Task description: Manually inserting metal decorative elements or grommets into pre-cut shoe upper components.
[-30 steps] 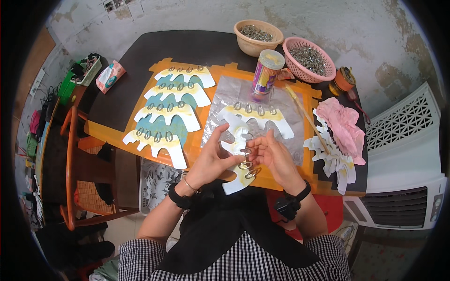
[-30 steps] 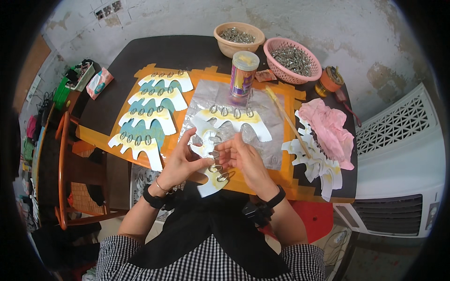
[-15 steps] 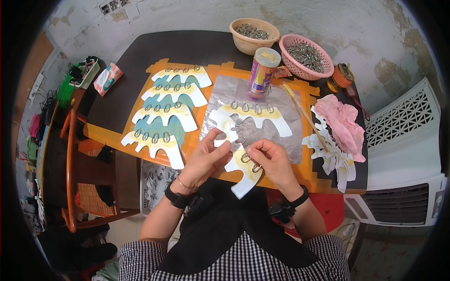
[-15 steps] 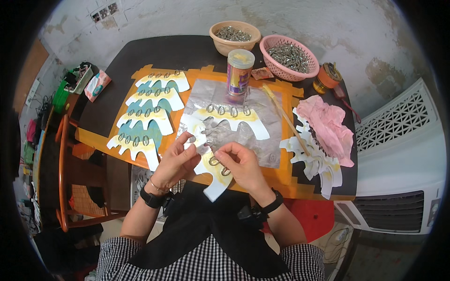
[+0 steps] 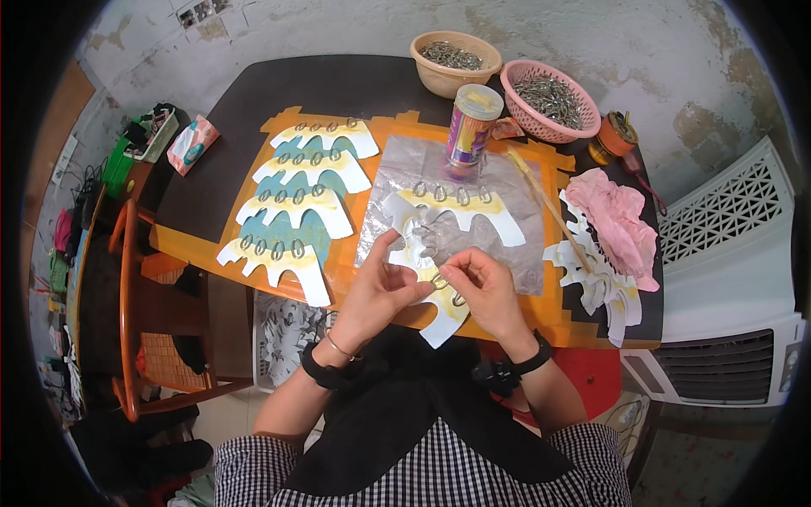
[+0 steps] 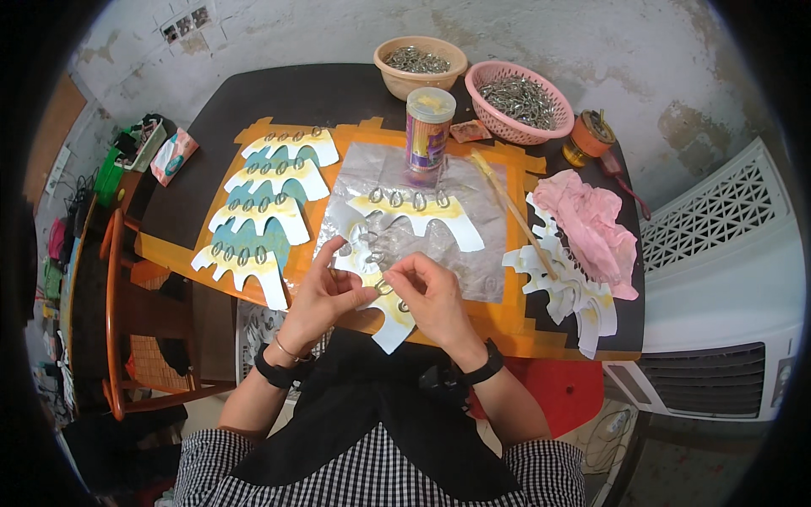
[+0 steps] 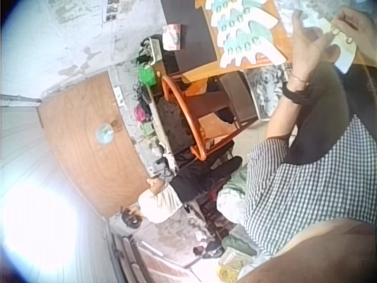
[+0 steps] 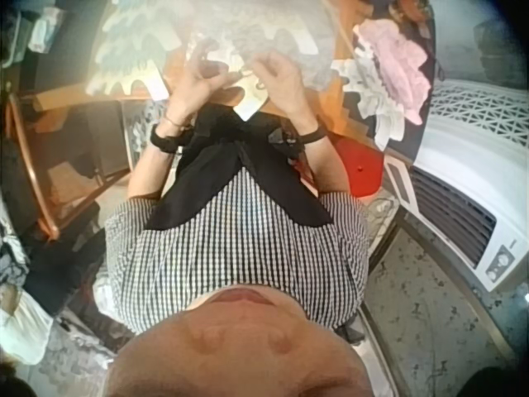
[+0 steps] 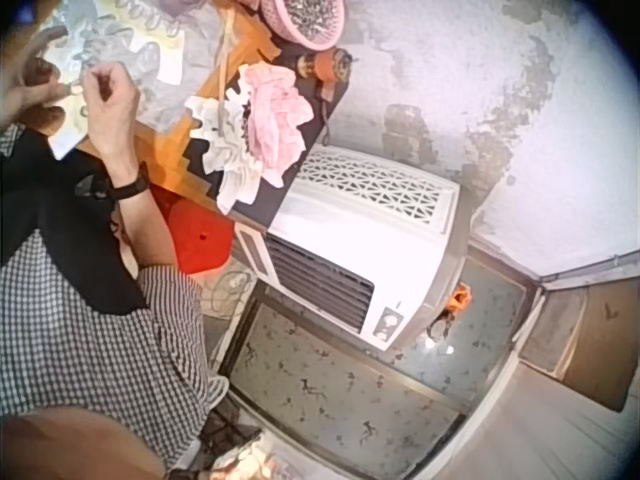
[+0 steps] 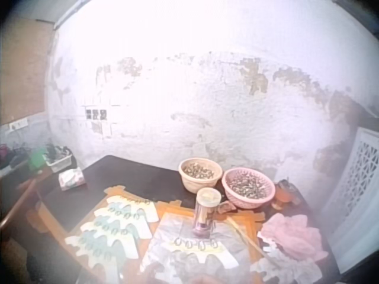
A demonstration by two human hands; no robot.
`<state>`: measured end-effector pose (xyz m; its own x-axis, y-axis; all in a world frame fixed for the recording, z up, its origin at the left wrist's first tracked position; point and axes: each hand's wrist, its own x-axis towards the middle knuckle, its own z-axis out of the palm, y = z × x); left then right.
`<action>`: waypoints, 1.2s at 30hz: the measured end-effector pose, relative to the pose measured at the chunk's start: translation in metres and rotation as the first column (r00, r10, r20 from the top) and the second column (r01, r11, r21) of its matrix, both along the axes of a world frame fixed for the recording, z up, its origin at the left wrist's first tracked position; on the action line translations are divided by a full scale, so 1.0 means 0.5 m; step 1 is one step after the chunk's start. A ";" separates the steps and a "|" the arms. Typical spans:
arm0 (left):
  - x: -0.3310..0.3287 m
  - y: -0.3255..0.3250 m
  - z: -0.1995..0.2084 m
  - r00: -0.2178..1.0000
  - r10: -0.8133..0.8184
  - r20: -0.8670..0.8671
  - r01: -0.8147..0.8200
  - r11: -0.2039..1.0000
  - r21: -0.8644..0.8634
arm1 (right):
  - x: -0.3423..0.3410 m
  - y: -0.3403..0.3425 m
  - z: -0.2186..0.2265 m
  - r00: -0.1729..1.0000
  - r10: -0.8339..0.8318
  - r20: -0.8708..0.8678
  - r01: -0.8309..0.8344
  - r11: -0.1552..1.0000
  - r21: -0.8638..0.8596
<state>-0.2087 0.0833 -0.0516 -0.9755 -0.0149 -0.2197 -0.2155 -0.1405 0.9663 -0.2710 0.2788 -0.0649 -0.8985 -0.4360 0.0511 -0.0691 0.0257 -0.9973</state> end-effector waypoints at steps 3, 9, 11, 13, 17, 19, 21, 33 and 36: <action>0.004 0.003 0.013 0.999 0.011 0.050 -0.009 0.999 -0.031 | 0.001 0.000 -0.002 1.000 0.001 0.017 -0.001 1.000 0.001; 0.016 -0.004 0.029 0.998 -0.019 0.061 0.025 0.995 -0.101 | 0.007 -0.005 -0.006 1.000 -0.005 0.013 0.005 1.000 0.016; 0.018 -0.005 0.033 0.996 -0.053 0.067 0.062 0.986 -0.153 | 0.010 -0.007 -0.005 1.000 -0.004 -0.008 0.004 0.999 0.033; 0.020 -0.005 0.034 0.998 -0.046 0.047 0.053 0.985 -0.166 | 0.012 -0.008 -0.004 1.000 -0.004 -0.027 0.005 0.999 0.050; 0.015 0.000 0.025 0.999 0.001 0.050 0.008 0.983 -0.181 | 0.013 -0.009 -0.004 0.999 -0.022 -0.025 0.024 0.999 0.047; 0.012 0.002 0.002 0.998 0.063 0.019 -0.061 0.994 -0.094 | 0.013 -0.009 -0.003 1.000 -0.025 -0.018 0.026 0.999 0.042; 0.013 0.008 0.006 0.996 0.084 0.011 -0.083 0.992 -0.094 | 0.014 -0.009 0.002 0.999 -0.032 -0.032 0.033 0.998 0.049; 0.011 0.045 -0.007 0.962 0.267 -0.060 -0.265 0.963 0.039 | 0.001 -0.012 -0.009 0.997 -0.005 0.079 0.010 0.998 -0.068; 0.008 0.058 -0.006 0.947 0.311 -0.075 -0.296 0.942 0.160 | 0.002 -0.025 -0.014 0.994 -0.082 0.070 0.096 0.968 -0.233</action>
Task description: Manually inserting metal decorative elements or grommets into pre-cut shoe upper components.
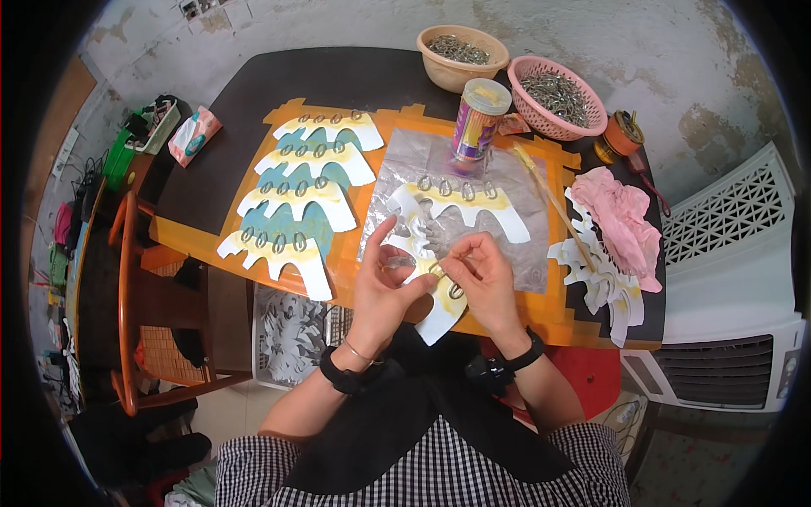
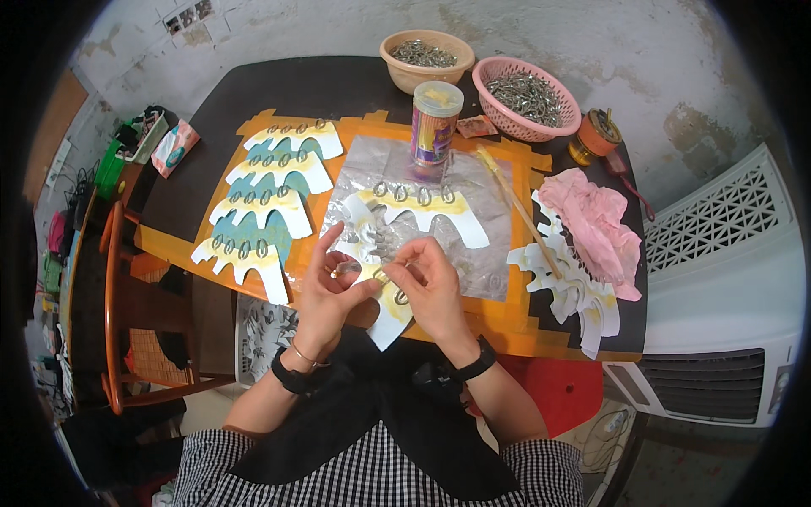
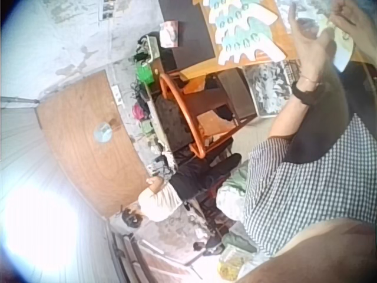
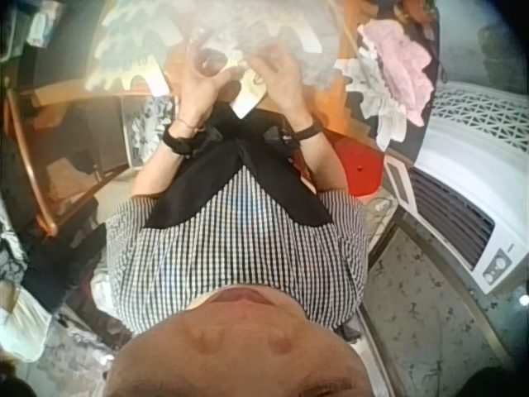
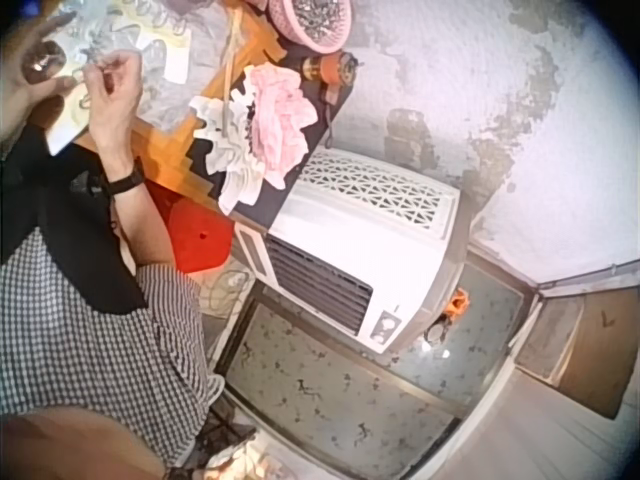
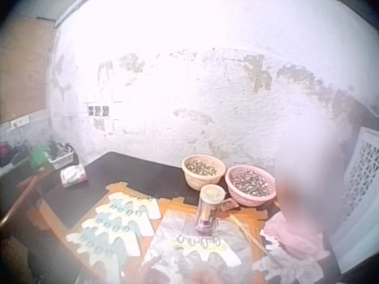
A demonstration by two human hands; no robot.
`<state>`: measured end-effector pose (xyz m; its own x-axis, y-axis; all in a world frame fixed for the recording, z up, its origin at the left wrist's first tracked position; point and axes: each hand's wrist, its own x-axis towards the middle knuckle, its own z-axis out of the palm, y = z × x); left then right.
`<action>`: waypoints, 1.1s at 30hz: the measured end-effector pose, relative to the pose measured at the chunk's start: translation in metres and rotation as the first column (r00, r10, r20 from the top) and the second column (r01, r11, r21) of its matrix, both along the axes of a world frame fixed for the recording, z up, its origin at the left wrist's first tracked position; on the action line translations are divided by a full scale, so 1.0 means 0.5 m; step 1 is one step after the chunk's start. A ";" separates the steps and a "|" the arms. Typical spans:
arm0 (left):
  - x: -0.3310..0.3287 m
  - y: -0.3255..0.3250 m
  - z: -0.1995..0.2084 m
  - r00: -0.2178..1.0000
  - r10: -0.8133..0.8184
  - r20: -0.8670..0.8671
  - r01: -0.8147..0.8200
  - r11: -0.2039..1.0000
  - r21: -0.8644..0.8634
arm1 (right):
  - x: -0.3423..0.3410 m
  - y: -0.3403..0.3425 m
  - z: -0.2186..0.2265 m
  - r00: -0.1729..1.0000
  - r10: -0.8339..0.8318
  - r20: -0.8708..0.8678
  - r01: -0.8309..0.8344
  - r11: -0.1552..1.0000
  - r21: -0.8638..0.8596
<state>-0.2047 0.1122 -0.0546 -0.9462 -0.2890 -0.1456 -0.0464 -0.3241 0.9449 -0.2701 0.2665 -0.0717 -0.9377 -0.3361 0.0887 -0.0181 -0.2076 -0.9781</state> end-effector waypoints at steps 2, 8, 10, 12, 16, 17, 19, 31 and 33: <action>0.000 0.006 -0.001 0.999 0.036 -0.010 -0.035 0.997 0.069 | -0.005 -0.001 -0.010 0.987 -0.019 -0.158 0.033 0.996 0.086; 0.001 0.019 -0.003 0.991 0.135 0.005 -0.134 0.982 0.133 | 0.010 -0.004 0.022 0.867 -0.020 -0.498 0.176 0.947 0.269; 0.000 0.019 -0.004 0.990 0.142 -0.014 -0.139 0.982 0.132 | 0.014 -0.001 0.028 0.894 -0.082 -0.440 0.195 0.956 0.218; -0.001 0.021 -0.005 0.989 0.147 -0.029 -0.142 0.982 0.128 | 0.011 0.011 0.033 0.797 0.026 -0.603 0.242 0.901 0.359; -0.005 0.031 -0.012 0.980 0.181 -0.080 -0.172 0.979 0.105 | 0.009 0.013 0.035 0.865 0.031 -0.501 0.186 0.907 0.378; -0.005 0.035 -0.012 0.981 0.179 -0.080 -0.170 0.980 0.106 | 0.006 0.014 0.033 0.882 0.053 -0.467 0.157 0.903 0.400; -0.004 0.042 -0.012 0.974 0.200 -0.110 -0.193 0.978 0.074 | 0.001 0.016 0.035 0.898 0.075 -0.433 0.128 0.898 0.422; 0.001 0.051 -0.066 0.947 0.245 -0.206 -0.273 0.955 -0.118 | -0.027 0.015 0.042 0.964 0.161 -0.213 -0.043 0.881 0.471; 0.000 0.049 -0.079 0.944 0.248 -0.218 -0.281 0.951 -0.132 | -0.027 0.011 0.046 0.960 0.152 -0.237 -0.010 0.860 0.511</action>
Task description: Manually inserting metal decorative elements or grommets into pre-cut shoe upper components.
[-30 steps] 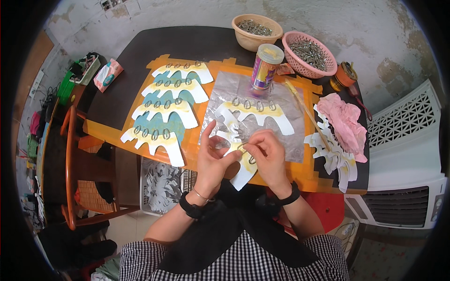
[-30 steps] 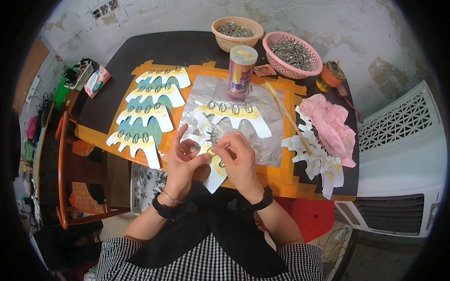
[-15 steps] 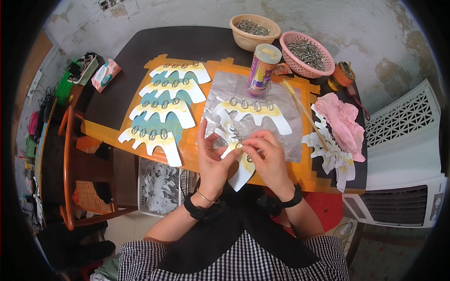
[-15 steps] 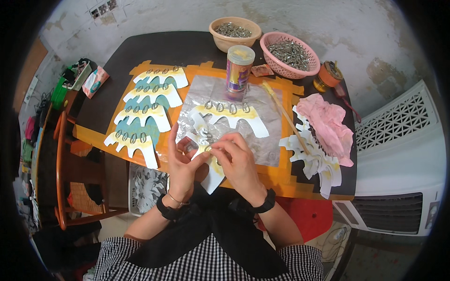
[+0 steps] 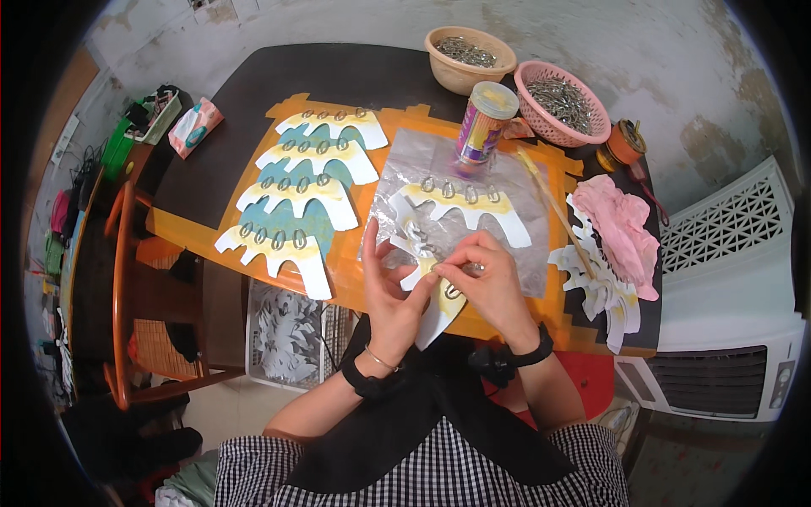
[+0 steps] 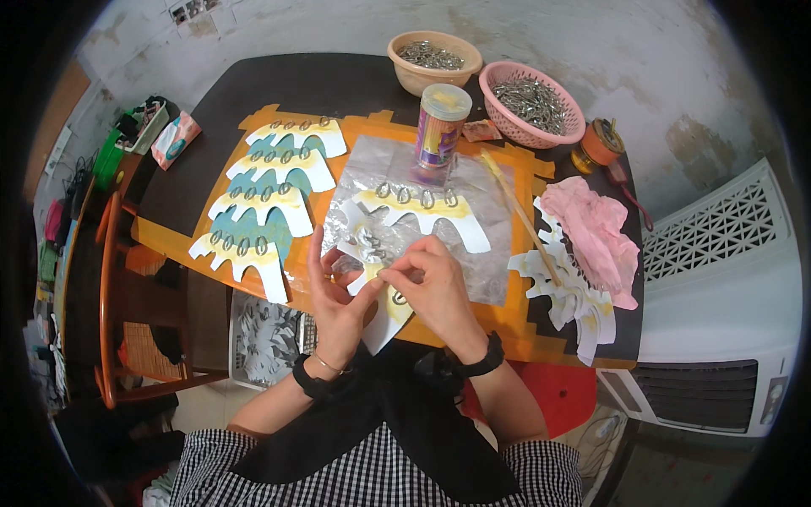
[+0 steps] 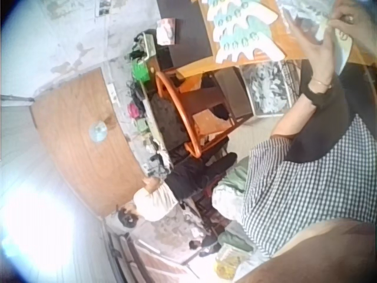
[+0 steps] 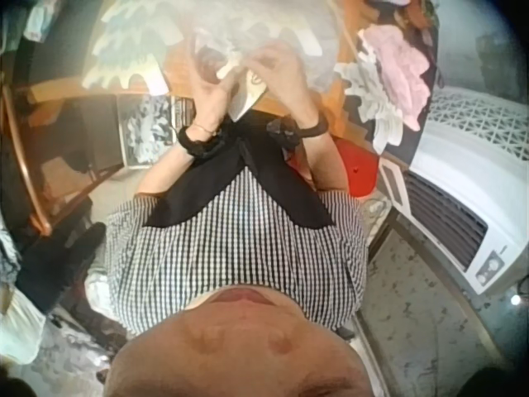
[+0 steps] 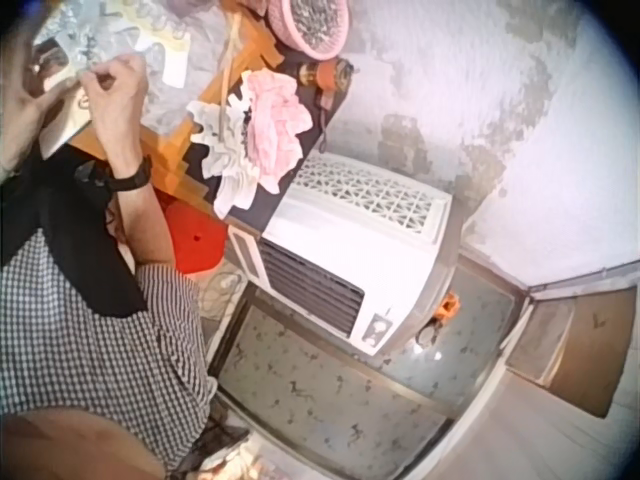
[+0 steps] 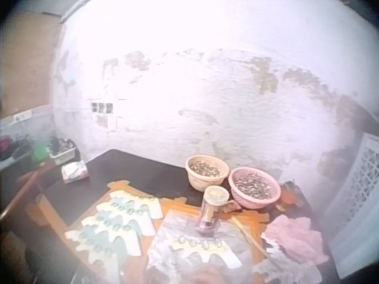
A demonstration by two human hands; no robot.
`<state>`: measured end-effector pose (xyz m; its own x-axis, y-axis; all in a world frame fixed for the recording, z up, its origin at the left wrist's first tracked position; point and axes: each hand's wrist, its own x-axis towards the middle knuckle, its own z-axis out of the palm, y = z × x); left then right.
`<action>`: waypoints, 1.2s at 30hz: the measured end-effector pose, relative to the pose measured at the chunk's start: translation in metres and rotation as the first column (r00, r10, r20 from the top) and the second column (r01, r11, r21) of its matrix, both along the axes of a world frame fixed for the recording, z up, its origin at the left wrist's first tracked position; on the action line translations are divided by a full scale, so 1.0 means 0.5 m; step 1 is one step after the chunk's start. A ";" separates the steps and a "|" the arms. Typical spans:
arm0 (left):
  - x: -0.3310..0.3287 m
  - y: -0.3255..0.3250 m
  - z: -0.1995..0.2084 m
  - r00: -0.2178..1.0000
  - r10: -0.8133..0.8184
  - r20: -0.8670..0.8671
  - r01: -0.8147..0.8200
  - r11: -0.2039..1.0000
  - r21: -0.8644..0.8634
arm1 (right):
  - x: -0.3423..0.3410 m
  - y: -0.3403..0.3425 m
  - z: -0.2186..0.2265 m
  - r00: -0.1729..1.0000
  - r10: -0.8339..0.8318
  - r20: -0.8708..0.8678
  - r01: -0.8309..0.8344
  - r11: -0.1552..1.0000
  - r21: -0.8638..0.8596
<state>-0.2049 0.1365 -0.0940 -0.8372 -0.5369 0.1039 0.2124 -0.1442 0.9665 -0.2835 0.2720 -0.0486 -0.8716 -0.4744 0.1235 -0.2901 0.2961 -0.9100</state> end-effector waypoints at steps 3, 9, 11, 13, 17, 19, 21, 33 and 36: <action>-0.004 -0.001 0.004 1.000 -0.002 -0.016 0.002 1.000 0.007 | -0.007 -0.001 -0.009 0.999 0.025 0.020 -0.024 0.998 -0.055; 0.009 -0.030 0.052 0.968 -0.219 0.125 0.220 0.975 0.000 | -0.069 0.015 -0.020 0.964 0.226 0.136 -0.211 0.970 -0.120; 0.023 -0.058 0.076 0.921 -0.303 0.245 0.323 0.945 -0.047 | -0.096 0.020 0.009 0.939 0.265 0.221 -0.262 0.964 -0.040; 0.025 -0.085 0.089 0.983 0.004 0.183 0.156 0.501 -0.851 | -0.126 0.022 0.016 0.819 0.482 -0.312 -0.402 0.869 0.289; -0.031 -0.099 0.082 0.969 -0.202 0.144 0.221 0.439 -0.871 | -0.153 0.009 0.006 0.765 0.550 -0.335 -0.488 0.835 0.255; -0.049 -0.090 0.062 0.956 -0.263 0.133 0.255 0.512 -0.820 | -0.151 0.008 0.003 0.754 0.560 -0.342 -0.484 0.827 0.287; -0.059 -0.086 0.046 0.929 -0.319 0.190 0.342 0.536 -0.772 | -0.152 0.006 0.001 0.746 0.568 -0.347 -0.476 0.820 0.319; -0.063 -0.099 0.045 0.934 -0.298 0.200 0.339 0.553 -0.761 | -0.128 0.003 0.003 0.724 0.549 -0.418 -0.457 0.835 0.307; -0.064 -0.103 0.037 0.935 -0.306 0.180 0.326 0.540 -0.776 | -0.119 0.008 0.001 0.698 0.536 -0.474 -0.435 0.844 0.313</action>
<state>-0.2371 0.0849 -0.0753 -0.9434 0.0476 0.3283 0.2867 0.6149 0.7347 -0.3429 0.2759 -0.0481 -0.3320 -0.8693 0.3661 -0.8485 0.1057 -0.5185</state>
